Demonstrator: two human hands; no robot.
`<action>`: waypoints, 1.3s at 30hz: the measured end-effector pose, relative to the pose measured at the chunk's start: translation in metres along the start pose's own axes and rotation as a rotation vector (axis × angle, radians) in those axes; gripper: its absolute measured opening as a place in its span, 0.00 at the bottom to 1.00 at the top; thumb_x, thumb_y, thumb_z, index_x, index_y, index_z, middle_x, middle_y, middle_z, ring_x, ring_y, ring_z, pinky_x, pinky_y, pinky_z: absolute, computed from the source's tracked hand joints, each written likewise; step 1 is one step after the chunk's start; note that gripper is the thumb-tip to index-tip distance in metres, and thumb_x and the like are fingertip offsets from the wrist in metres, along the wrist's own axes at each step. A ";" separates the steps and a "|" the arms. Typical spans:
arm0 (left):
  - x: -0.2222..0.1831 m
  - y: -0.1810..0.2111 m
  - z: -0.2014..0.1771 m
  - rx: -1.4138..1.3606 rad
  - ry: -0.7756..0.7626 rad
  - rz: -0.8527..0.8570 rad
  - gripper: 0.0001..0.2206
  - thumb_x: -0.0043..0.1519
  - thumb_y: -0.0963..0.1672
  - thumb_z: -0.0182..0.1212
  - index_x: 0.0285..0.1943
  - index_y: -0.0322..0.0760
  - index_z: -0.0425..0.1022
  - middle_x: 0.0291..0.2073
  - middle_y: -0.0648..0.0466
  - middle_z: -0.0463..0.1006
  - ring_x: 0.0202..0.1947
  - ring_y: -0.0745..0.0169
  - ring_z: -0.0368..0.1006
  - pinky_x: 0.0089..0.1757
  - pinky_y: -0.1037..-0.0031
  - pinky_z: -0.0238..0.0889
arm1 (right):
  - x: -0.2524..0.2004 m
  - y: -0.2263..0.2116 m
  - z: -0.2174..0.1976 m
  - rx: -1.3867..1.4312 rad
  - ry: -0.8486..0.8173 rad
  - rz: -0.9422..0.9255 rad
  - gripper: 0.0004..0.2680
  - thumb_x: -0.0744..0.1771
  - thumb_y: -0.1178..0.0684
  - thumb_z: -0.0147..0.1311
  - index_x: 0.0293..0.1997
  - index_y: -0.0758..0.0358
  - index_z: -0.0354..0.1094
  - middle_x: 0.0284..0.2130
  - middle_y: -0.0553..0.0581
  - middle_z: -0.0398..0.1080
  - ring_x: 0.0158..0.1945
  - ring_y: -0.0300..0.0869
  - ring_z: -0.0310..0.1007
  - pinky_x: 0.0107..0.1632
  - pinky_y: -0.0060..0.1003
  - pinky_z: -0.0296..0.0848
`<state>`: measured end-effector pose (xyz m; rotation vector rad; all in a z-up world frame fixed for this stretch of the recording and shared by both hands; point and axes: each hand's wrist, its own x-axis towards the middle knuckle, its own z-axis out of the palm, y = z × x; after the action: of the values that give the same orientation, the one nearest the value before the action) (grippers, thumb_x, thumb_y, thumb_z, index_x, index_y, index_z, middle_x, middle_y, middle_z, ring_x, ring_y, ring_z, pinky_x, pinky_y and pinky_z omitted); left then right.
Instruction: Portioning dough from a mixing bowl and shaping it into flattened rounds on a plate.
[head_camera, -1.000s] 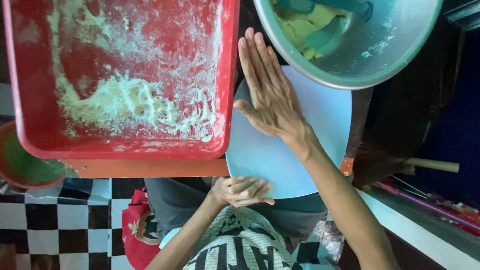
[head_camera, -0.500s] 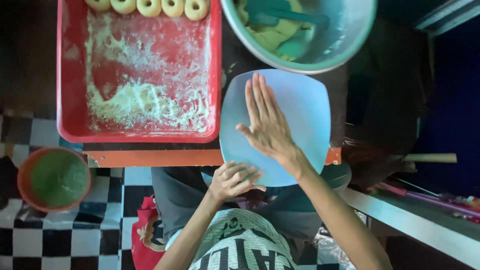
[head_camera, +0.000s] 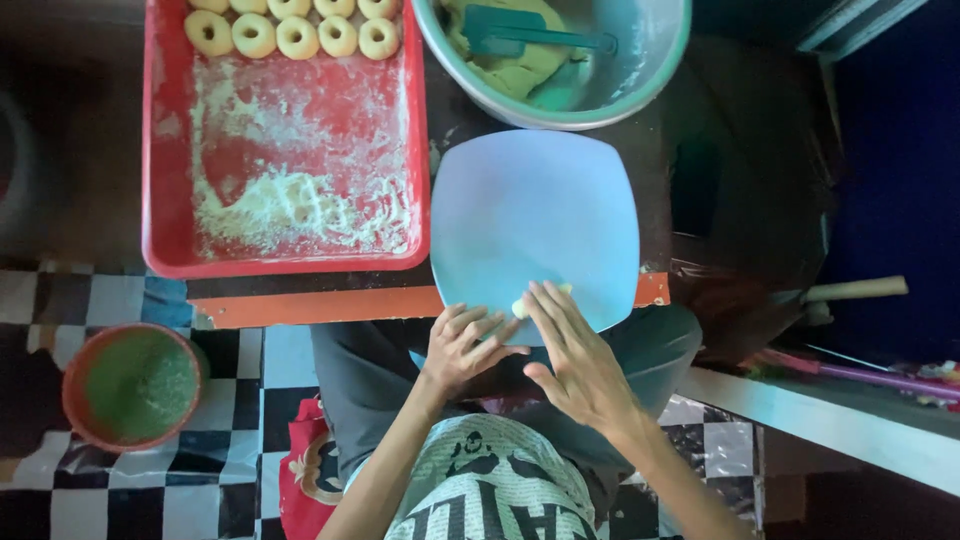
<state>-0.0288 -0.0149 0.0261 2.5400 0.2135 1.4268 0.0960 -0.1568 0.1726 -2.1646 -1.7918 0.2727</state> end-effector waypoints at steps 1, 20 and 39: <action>-0.002 0.000 0.003 -0.005 0.002 0.004 0.14 0.63 0.57 0.62 0.54 0.61 0.83 0.47 0.66 0.79 0.50 0.67 0.70 0.53 0.69 0.70 | -0.007 -0.001 0.000 -0.003 0.003 0.005 0.31 0.71 0.29 0.25 0.75 0.66 0.50 0.72 0.67 0.52 0.76 0.60 0.49 0.74 0.50 0.50; 0.007 -0.015 0.009 -0.007 0.096 0.129 0.22 0.62 0.60 0.69 0.55 0.51 0.78 0.46 0.63 0.76 0.47 0.67 0.69 0.54 0.73 0.60 | 0.006 0.001 0.008 0.067 -0.171 0.057 0.34 0.70 0.28 0.07 0.78 0.67 0.27 0.77 0.69 0.28 0.81 0.54 0.27 0.79 0.49 0.29; -0.007 -0.009 0.056 0.007 0.389 -0.071 0.17 0.54 0.61 0.65 0.38 0.56 0.83 0.41 0.66 0.82 0.43 0.71 0.70 0.53 0.78 0.63 | 0.208 0.077 0.054 -0.167 0.100 -0.095 0.41 0.67 0.20 0.05 0.82 0.65 0.38 0.77 0.72 0.29 0.80 0.63 0.28 0.78 0.56 0.39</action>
<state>0.0150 -0.0142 -0.0098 2.2110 0.3671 1.8806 0.1890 0.0412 0.1059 -2.1526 -1.9137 -0.0069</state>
